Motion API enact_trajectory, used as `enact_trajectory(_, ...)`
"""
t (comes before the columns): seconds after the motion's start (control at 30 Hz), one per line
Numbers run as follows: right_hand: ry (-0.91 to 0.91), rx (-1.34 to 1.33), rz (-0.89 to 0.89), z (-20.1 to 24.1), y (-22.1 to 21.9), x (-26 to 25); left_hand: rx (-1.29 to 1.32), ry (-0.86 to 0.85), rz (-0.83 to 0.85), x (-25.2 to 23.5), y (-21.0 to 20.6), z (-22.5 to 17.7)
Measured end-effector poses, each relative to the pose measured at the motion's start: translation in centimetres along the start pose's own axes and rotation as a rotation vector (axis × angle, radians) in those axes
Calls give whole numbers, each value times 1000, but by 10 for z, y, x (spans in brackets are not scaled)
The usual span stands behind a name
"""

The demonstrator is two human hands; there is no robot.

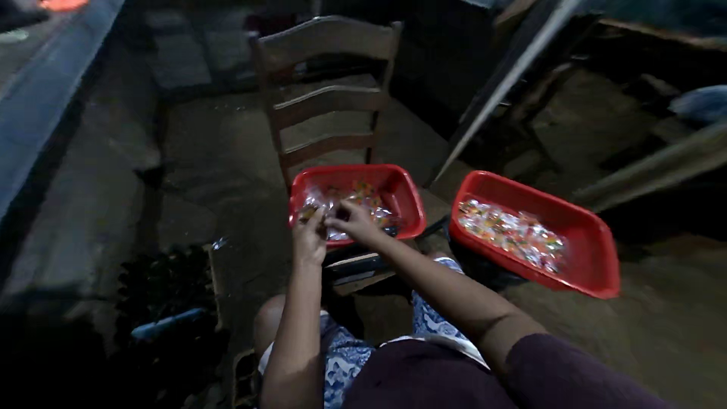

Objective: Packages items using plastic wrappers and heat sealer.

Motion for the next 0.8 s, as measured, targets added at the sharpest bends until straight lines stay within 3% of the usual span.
enact_trajectory(0.17, 71, 119, -60, 15, 42, 94, -304, -53, 295, 55, -63, 35)
enact_trajectory(0.27, 87, 97, -66, 12, 60, 154, -337, -66, 455, 89, -88, 60)
enact_trajectory(0.47, 52, -138, -226, -20, 91, 254, -467, 68, 642, 133, -136, 113)
enact_trajectory(0.6, -62, -107, -289, -54, 119, 299, -598, 243, 739, 144, -152, 154)
enact_trajectory(0.7, -167, 28, -588, -80, 181, 343, -714, 334, 775, 142, -144, 173)
enact_trajectory(0.8, -281, 259, -915, -107, 265, 398, -783, 391, 704, 137, -118, 179)
Point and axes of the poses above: each hand's wrist, its own x-axis away from the middle knuckle, its own y-axis out of the back of the hand, z = x × y, the point moved 6 cm from there along -x, towards the middle knuckle, and after that the axes turned 13 degrees about z, right-handed, at the moved point
